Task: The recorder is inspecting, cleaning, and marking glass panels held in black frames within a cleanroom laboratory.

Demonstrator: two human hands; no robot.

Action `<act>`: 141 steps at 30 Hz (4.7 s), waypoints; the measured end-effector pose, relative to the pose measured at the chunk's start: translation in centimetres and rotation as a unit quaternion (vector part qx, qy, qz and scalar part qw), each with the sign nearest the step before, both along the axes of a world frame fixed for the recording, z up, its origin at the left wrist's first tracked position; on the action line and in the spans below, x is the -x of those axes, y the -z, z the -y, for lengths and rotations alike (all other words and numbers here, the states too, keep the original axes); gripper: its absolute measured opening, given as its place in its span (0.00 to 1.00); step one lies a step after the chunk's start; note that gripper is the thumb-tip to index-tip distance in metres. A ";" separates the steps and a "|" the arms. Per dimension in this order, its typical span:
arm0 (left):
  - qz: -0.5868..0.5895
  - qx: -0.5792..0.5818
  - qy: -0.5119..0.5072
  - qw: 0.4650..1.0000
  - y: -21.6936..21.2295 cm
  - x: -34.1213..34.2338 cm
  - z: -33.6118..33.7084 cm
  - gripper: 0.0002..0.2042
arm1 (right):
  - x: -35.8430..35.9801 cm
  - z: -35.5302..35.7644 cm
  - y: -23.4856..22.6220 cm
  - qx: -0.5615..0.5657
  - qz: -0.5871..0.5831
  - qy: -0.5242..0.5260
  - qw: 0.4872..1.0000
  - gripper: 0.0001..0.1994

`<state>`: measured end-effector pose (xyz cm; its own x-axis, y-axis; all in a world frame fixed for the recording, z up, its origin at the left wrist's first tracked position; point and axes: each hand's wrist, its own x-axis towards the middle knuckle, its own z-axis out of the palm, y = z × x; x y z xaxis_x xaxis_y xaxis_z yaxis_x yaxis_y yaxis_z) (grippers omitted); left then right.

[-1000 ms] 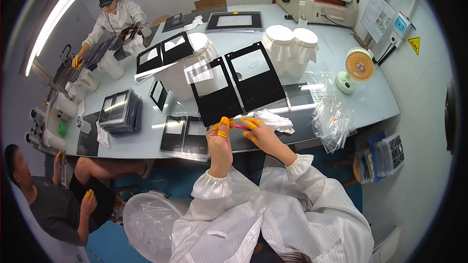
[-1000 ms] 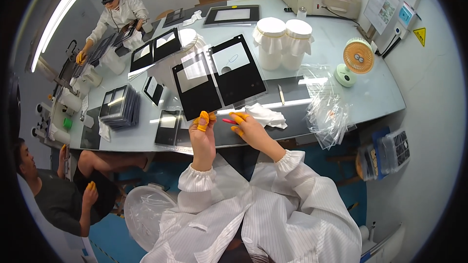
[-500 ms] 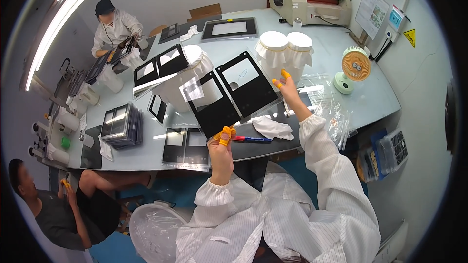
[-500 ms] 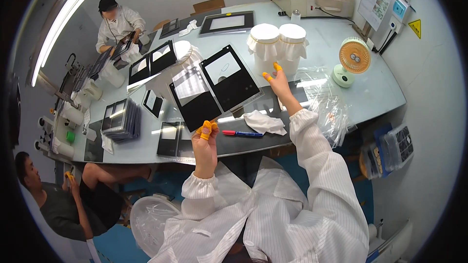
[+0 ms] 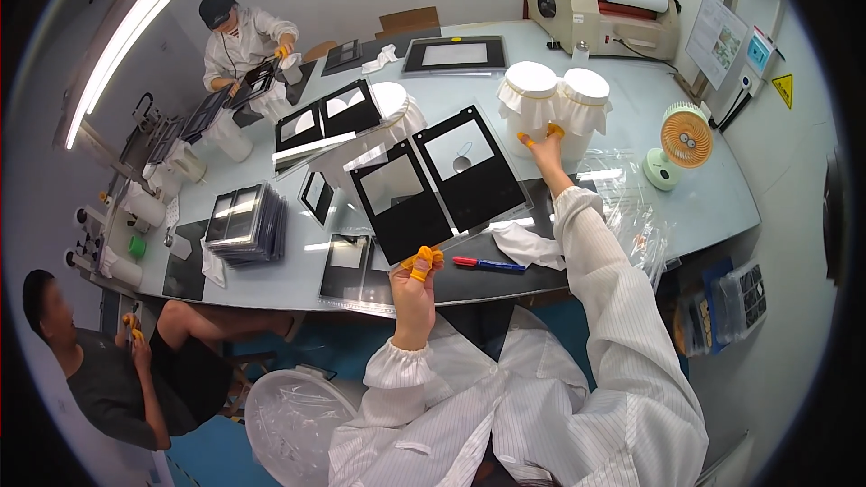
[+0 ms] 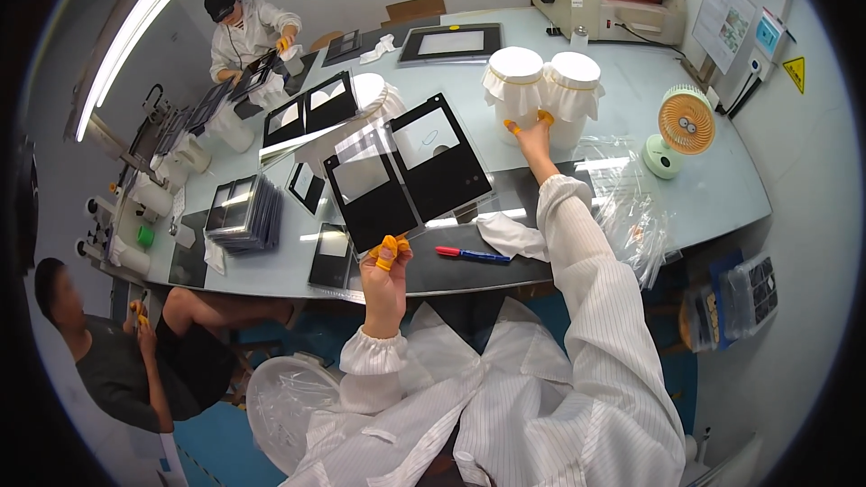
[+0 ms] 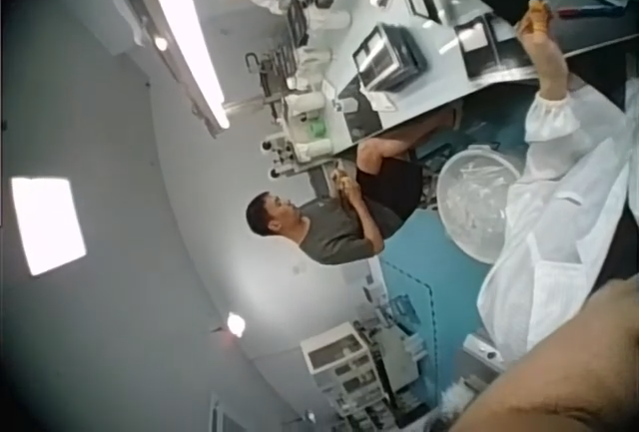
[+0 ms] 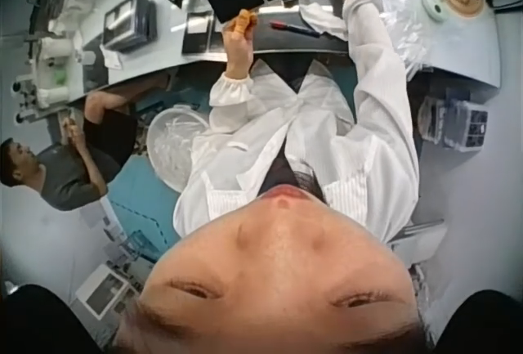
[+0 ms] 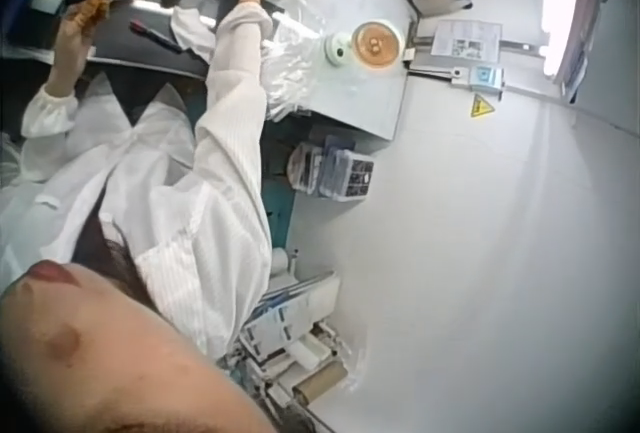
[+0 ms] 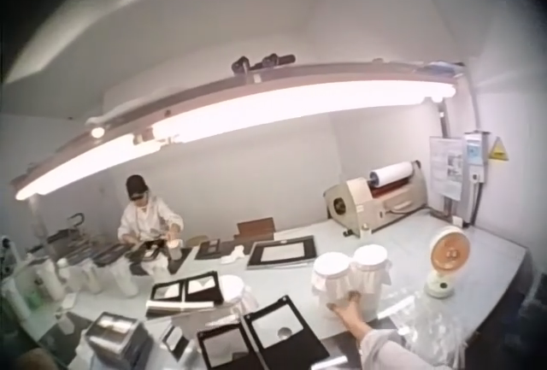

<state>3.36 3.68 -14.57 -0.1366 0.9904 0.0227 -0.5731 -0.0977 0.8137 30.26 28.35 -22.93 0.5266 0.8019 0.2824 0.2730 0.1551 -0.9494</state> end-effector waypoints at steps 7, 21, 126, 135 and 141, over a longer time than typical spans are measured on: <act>-0.004 -0.022 0.028 0.999 0.1 0.0 0.0 0.09 | -0.3 -1.7 -0.7 0.091 0.222 -0.045 0.970 0.35; -0.011 0.036 0.095 0.995 -1.5 -6.7 -5.3 0.09 | 1.5 4.6 0.6 -0.125 0.157 -0.146 0.969 0.11; -0.755 -0.073 -0.026 0.651 8.4 12.2 5.6 0.23 | 5.8 6.0 -12.1 0.031 -0.390 -0.175 0.904 0.05; -0.779 -0.105 -0.051 0.617 7.2 12.4 5.4 0.26 | 5.7 5.5 -11.9 0.079 -0.319 -0.214 0.920 0.09; -0.797 -0.142 -0.047 0.585 8.5 12.7 5.0 0.20 | 6.1 8.2 -12.0 0.129 -0.326 -0.242 0.905 0.13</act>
<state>-9.31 -1.33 -23.08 0.2287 0.9052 0.3581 0.9103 -0.3292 0.2508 24.15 20.14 -10.89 0.0835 0.9779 -0.1914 -0.3979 -0.1434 -0.9062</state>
